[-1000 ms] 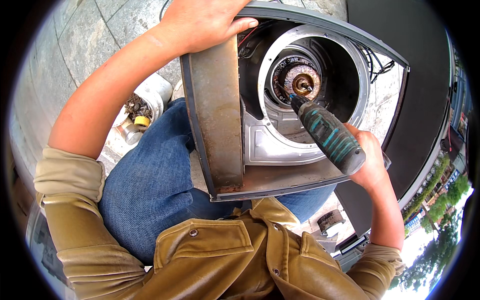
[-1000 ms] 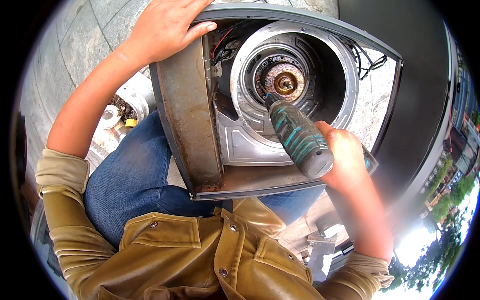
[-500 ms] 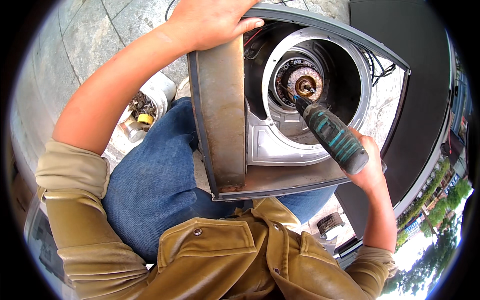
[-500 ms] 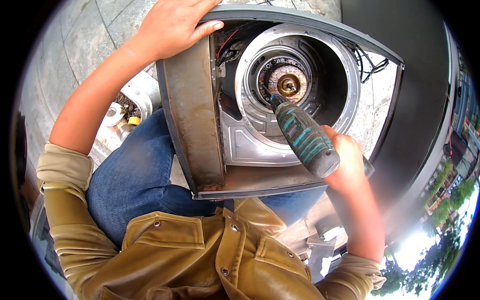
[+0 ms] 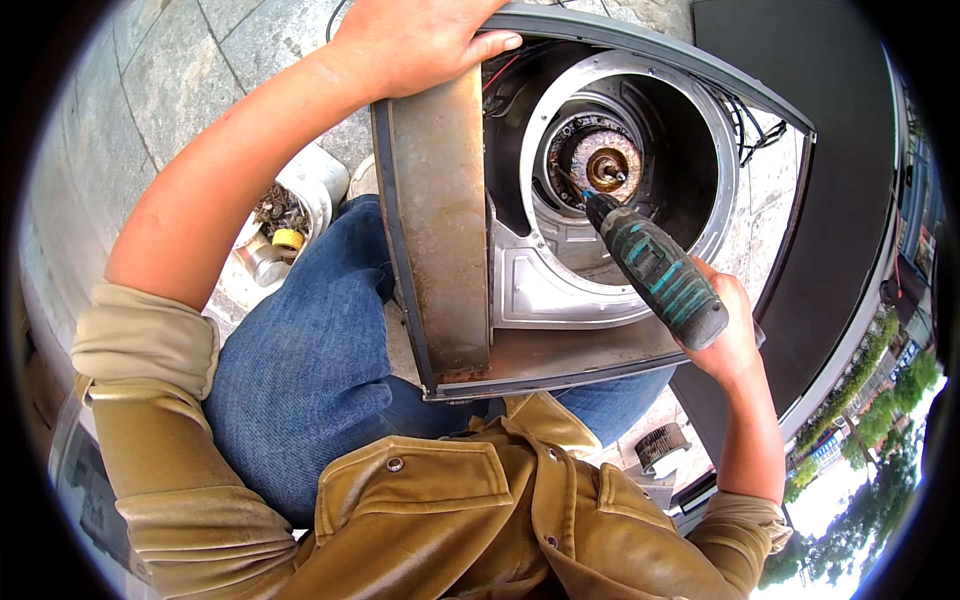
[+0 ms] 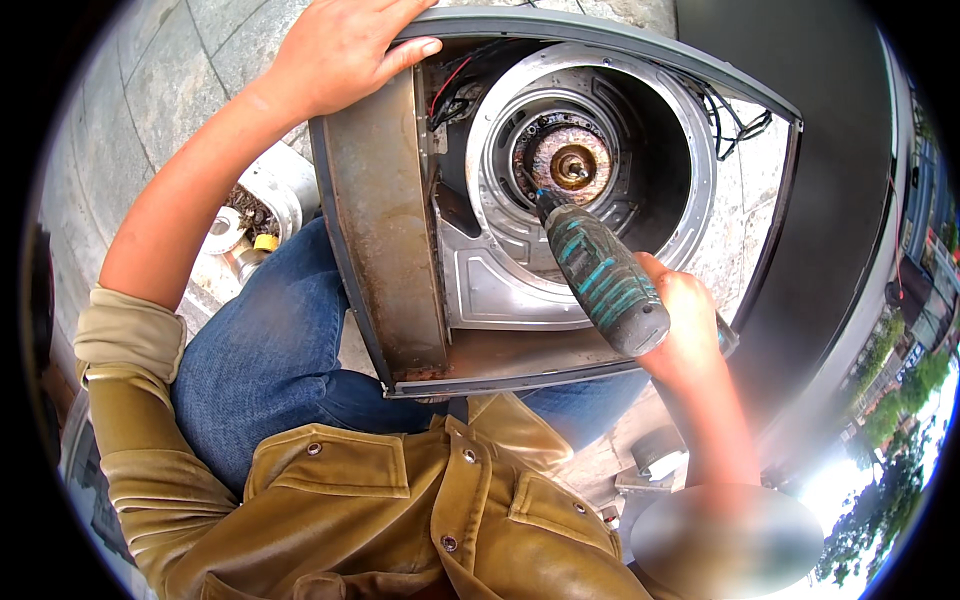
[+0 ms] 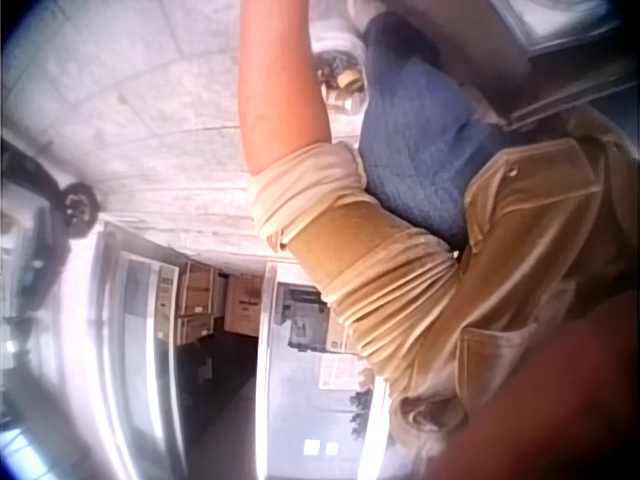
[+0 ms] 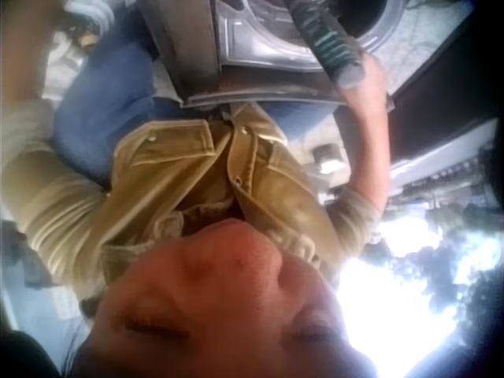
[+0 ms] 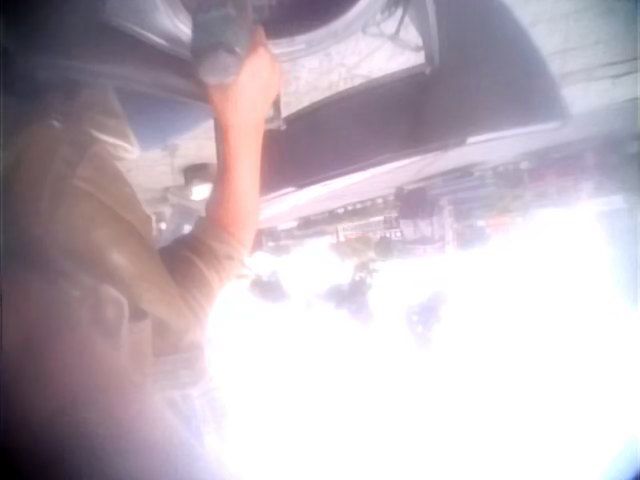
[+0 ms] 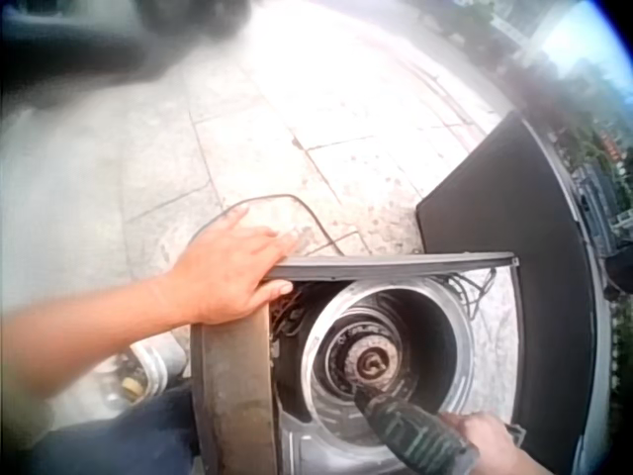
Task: The person uses a cordless drill to remove screws from the central hub of a disassembled washing machine drum. They retrieve screws from a white bucket and continue unscrewing the metal components.
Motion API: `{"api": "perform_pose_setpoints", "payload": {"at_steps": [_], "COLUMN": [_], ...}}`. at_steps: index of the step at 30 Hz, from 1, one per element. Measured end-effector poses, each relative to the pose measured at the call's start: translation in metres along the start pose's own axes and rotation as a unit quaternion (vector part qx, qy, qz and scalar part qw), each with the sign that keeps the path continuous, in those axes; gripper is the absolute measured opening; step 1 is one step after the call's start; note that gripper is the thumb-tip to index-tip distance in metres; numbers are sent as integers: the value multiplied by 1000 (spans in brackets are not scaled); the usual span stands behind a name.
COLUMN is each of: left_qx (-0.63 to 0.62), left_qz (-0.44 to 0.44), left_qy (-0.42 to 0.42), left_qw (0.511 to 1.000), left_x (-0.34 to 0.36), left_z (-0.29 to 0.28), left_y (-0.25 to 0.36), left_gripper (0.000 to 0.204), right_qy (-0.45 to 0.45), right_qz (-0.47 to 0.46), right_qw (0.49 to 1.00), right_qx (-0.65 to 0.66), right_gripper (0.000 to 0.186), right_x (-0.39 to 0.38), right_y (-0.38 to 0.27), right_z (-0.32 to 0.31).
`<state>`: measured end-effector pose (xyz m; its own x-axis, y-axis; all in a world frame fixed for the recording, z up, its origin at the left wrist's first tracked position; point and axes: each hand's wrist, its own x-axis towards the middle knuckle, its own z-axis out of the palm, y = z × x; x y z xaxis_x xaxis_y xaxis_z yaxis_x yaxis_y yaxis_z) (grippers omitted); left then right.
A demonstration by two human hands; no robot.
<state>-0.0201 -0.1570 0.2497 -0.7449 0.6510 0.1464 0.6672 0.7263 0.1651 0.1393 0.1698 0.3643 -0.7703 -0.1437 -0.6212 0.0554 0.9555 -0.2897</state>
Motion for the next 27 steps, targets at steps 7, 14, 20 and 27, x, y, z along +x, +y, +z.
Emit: {"api": "perform_pose_setpoints", "payload": {"at_steps": [7,14,20,27], "left_qx": [11,-1,-9,-29], "left_qz": [0,-4,2,-1], "left_qy": [3,-5,14,21], "left_qw": [1000,1000,1000,999], "left_x": [-1,-1,-3,-2], "left_z": [2,0,1,3], "left_y": [0,0,-1,-2], "left_gripper": [59,57,55,52], "right_qy": [1,-12,-14,30], "right_qz": [4,9,6,4], "right_qw": [1000,1000,1000,1000], "right_qx": [1,-16,-24,0], "right_gripper": [29,31,31,29], "right_x": [2,5,5,-5], "right_y": [-5,-9,-9,-2], "right_z": [-2,-6,-7,4]}}
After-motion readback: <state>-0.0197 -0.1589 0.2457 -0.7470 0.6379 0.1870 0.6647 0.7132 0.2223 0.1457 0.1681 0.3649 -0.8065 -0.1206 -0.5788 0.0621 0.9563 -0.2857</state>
